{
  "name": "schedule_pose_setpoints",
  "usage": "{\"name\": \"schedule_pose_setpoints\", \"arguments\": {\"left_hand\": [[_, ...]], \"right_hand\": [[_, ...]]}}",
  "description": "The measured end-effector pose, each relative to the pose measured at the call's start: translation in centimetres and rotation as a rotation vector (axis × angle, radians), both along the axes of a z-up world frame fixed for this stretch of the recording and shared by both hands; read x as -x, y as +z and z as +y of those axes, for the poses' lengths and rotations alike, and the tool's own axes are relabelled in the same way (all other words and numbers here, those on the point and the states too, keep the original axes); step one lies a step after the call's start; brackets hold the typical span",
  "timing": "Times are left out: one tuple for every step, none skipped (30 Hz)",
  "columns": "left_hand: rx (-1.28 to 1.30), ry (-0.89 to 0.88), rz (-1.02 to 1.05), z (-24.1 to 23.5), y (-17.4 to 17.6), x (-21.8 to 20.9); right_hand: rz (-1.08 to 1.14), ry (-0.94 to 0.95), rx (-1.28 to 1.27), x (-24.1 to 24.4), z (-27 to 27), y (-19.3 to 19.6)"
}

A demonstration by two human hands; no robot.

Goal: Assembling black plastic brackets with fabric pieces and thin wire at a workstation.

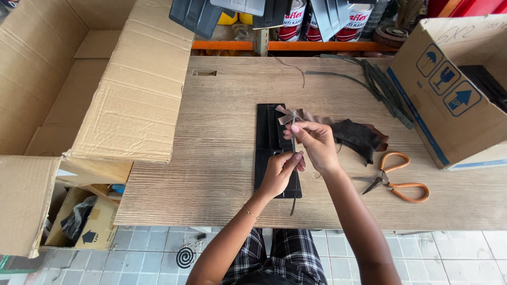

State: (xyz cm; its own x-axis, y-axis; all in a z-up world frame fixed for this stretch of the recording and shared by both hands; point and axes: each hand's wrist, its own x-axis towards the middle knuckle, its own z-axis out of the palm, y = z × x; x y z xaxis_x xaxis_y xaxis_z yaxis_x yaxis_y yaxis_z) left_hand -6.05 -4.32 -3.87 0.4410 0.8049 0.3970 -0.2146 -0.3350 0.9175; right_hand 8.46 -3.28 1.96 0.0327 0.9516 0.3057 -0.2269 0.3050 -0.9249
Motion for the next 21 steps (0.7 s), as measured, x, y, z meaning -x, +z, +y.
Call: {"name": "schedule_pose_setpoints", "arguments": {"left_hand": [[0.002,0.004,0.0,0.2,0.1,0.2],[0.009,-0.002,-0.008,0.2,0.1,0.2],[0.016,-0.009,-0.016,0.3,0.0,0.3],[0.022,-0.007,-0.016,0.2,0.7,0.7],[-0.038,0.007,0.027,0.0,1.4,1.0],[-0.095,0.023,0.07,-0.2,2.0,1.3],[-0.086,0.027,0.07,-0.4,2.4,2.1],[-0.234,0.187,0.083,-0.6,2.6,3.0],[-0.384,0.344,0.098,-0.9,2.9,3.9],[-0.379,0.347,0.099,-0.1,0.7,4.7],[-0.219,0.341,0.086,0.7,-1.5,5.6],[-0.059,0.331,0.071,1.3,-3.8,6.4],[-0.053,0.333,0.07,1.4,-4.4,7.2],[0.037,0.282,0.027,1.5,-5.0,8.1],[0.126,0.231,-0.017,1.6,-5.5,8.9],[0.129,0.236,-0.016,1.4,-5.5,9.1],[0.189,0.204,0.158,1.2,-5.4,9.3],[0.247,0.17,0.332,1.1,-5.3,9.6],[0.25,0.173,0.333,0.8,-5.1,9.4],[0.168,0.185,0.354,0.7,-5.0,9.3],[0.086,0.196,0.375,0.4,-4.8,9.2]], "right_hand": [[0.0,0.004,0.002,0.0,0.2,0.0],[0.087,0.047,0.021,0.0,0.3,-0.1],[0.175,0.09,0.041,-0.1,0.4,-0.3],[0.175,0.09,0.048,-0.4,0.6,-0.8],[0.144,0.064,0.047,-0.7,0.9,-1.4],[0.112,0.039,0.048,-1.0,1.0,-1.9],[0.112,0.042,0.057,-1.8,1.1,-2.0],[-0.02,0.012,0.078,-2.5,1.2,-2.1],[-0.153,-0.018,0.099,-3.1,1.3,-2.2],[-0.154,-0.014,0.103,-3.7,1.3,-2.3],[-0.536,-0.083,0.113,-4.3,1.2,-2.3],[-0.921,-0.151,0.12,-4.9,1.1,-2.3],[-0.923,-0.147,0.123,-5.1,1.1,-3.3],[-1.02,-0.069,0.125,-5.2,1.2,-4.3],[-1.116,0.01,0.125,-5.4,1.2,-5.2],[-1.115,0.016,0.126,-4.7,1.2,-5.4],[-1.135,0.078,0.19,-4.1,1.1,-5.6],[-1.153,0.14,0.254,-3.4,1.1,-5.8],[-1.152,0.145,0.254,-3.2,1.2,-6.6],[-1.066,0.165,0.228,-2.9,1.3,-7.3],[-0.98,0.184,0.203,-2.7,1.4,-8.1]]}}
